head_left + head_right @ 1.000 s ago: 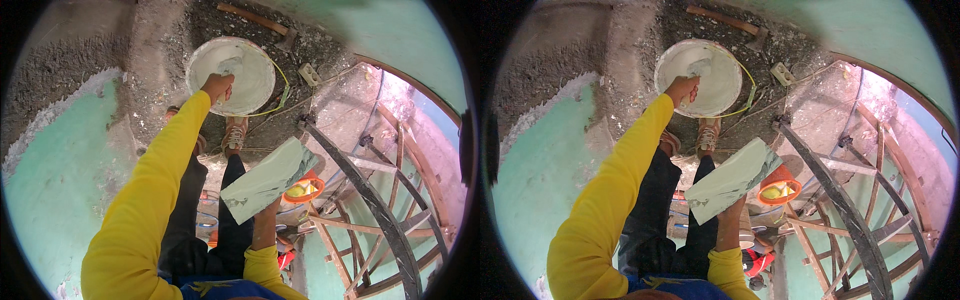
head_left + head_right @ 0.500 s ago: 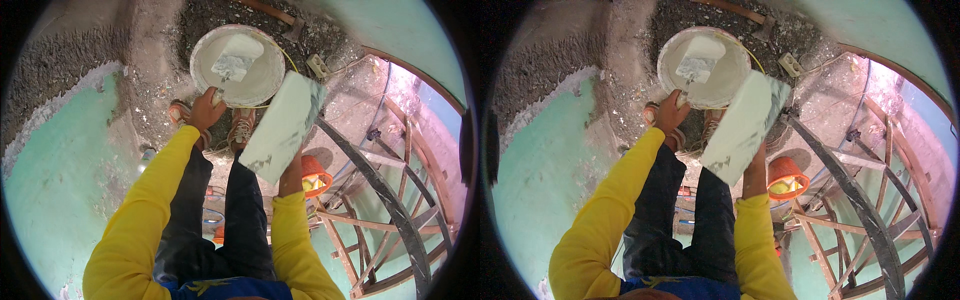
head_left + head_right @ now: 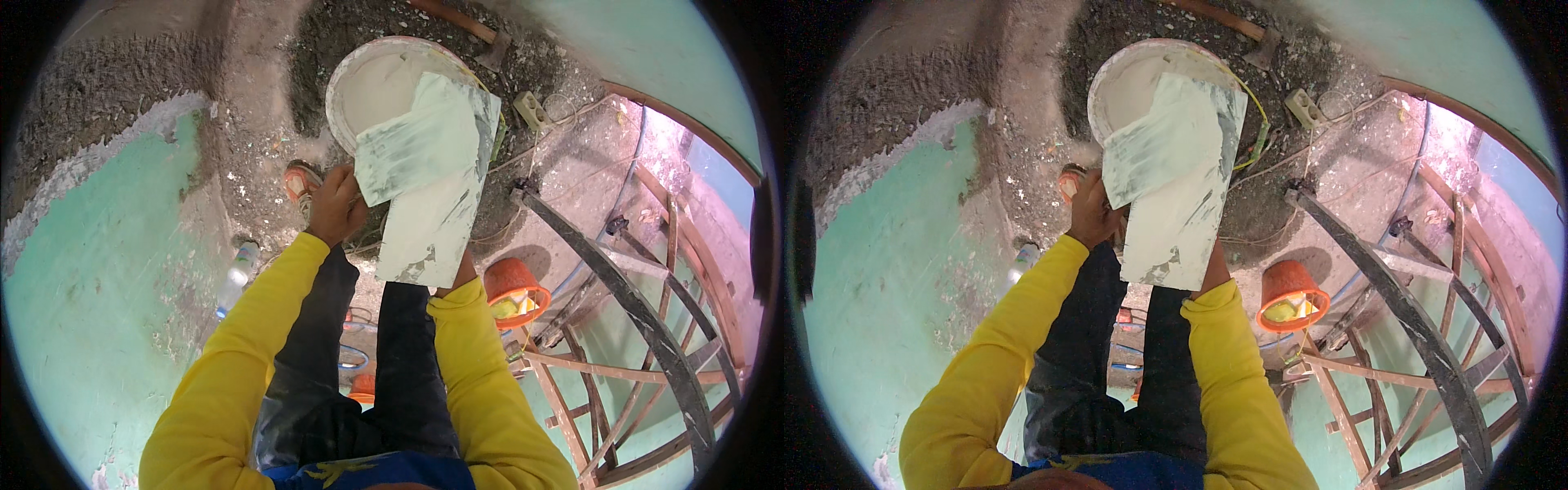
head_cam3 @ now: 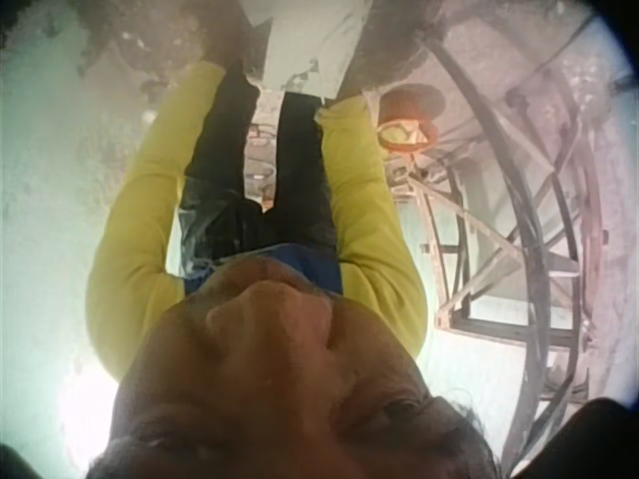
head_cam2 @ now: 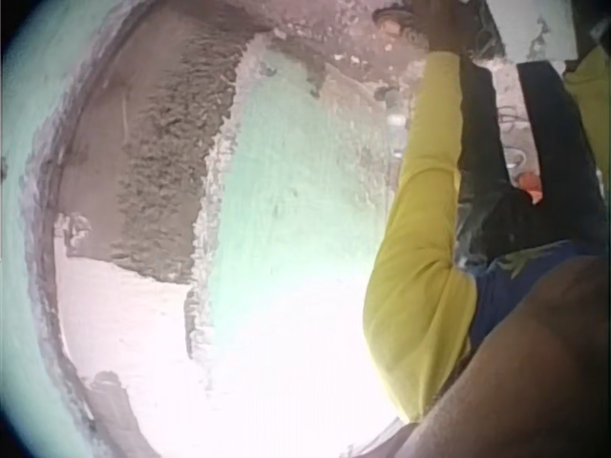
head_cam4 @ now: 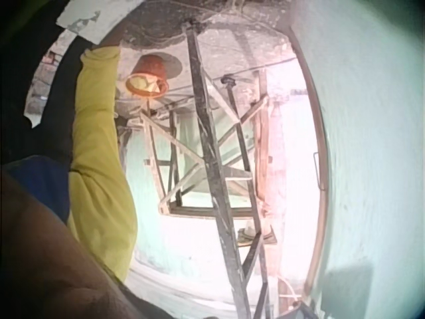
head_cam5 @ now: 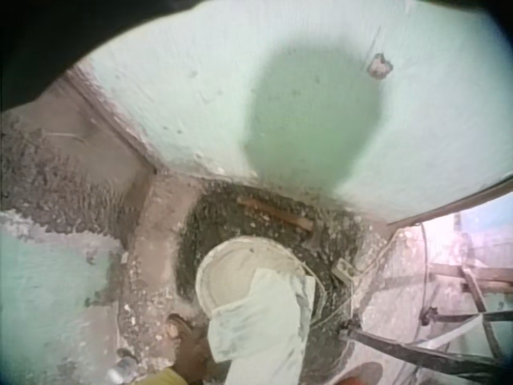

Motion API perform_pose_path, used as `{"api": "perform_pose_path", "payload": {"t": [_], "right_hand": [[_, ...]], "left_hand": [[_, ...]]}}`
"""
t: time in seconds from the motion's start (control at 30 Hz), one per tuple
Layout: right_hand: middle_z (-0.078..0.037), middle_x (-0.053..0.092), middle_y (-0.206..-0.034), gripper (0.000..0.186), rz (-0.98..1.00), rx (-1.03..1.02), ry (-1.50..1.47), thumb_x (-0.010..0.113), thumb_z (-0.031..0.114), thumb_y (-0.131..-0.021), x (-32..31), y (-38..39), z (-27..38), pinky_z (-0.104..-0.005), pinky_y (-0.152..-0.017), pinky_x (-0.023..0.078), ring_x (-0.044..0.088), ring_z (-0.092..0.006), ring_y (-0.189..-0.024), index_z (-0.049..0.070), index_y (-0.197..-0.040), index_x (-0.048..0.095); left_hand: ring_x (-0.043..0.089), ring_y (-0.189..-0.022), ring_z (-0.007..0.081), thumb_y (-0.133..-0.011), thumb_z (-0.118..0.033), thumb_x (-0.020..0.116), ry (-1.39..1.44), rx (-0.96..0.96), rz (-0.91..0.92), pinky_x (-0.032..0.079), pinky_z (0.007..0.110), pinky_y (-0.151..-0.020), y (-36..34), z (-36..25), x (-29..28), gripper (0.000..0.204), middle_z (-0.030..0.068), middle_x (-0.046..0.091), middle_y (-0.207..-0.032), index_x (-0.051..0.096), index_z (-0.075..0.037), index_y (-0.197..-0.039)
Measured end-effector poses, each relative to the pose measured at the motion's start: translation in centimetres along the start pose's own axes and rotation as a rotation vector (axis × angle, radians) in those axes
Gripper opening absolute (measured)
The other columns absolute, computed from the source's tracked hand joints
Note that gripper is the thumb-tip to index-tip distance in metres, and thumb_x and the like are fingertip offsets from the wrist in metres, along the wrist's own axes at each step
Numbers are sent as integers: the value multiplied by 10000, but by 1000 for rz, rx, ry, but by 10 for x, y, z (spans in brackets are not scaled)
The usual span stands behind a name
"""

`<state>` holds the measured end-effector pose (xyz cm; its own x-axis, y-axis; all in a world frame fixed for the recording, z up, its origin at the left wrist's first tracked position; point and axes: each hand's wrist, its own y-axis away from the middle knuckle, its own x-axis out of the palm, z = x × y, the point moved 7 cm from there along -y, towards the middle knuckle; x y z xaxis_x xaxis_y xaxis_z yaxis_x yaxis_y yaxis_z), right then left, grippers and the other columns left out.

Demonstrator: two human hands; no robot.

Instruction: The person scoops white plaster from a bucket with a trowel and applies it to a vertical wall, smoothing the surface with repeated strokes. The person repeatedly returns to the bucket to reload the trowel and continues spreading plaster along the wall.

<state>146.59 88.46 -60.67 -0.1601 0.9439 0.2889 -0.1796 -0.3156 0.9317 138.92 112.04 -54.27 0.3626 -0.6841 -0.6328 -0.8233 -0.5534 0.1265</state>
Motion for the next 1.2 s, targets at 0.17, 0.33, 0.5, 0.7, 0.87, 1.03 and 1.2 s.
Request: {"api": "perform_pose_path", "payload": {"t": [0.17,0.33,0.5,0.7,0.87,1.03,1.2], "right_hand": [[-104,551,-1401,562,-6,-34,5,472,419,-1042,3,-17,10,-450,-1026,512,591,-277,-1233,82,-1485,400],[-105,552,-1400,558,-4,-78,-4,475,416,-1041,11,-15,33,-451,-1027,511,591,-277,-1232,79,-1481,406],[-106,554,-1399,555,-9,-135,-14,477,413,-1040,33,13,62,-453,-1028,510,592,-276,-1232,76,-1477,412],[-108,557,-1397,551,153,-128,-53,480,409,-1040,139,80,50,-454,-1029,509,593,-276,-1232,73,-1472,419],[-109,558,-1396,548,340,-142,-177,483,406,-1039,253,167,42,-456,-1030,508,594,-275,-1232,71,-1468,424],[-110,560,-1395,544,715,-93,-186,485,403,-1039,453,246,65,-457,-1032,507,594,-275,-1231,68,-1464,430],[-111,562,-1393,541,1085,-152,-217,488,400,-1038,647,328,129,-459,-1033,507,595,-274,-1231,66,-1460,436]], "left_hand": [[612,-1003,410,-765,-38,666,-46,-85,-54,529,461,-785,23,14,-15,450,182,561,-1172,598,-26,-1210],[605,-1038,407,-845,-129,700,-25,-249,-50,520,473,-838,28,26,-18,401,197,570,-1149,593,-19,-1216],[629,-1022,402,-932,-262,684,500,-651,160,525,446,-883,-8,29,30,418,216,649,-1091,592,2,-1243],[670,-968,251,-990,-273,617,330,-394,86,534,378,-854,-24,37,-36,347,156,682,-1028,625,-7,-1212],[661,-996,309,-983,-138,612,189,-162,-251,524,414,-864,32,-93,-273,251,184,659,-1136,628,-12,-1199],[624,-1029,362,-803,-6,716,-333,4,-603,502,446,-890,119,-241,-551,324,168,659,-1091,671,-44,-1121],[556,-1166,367,-829,27,687,-1077,36,-997,467,446,-985,212,-391,-732,333,183,571,-1229,674,-20,-1159]]}}
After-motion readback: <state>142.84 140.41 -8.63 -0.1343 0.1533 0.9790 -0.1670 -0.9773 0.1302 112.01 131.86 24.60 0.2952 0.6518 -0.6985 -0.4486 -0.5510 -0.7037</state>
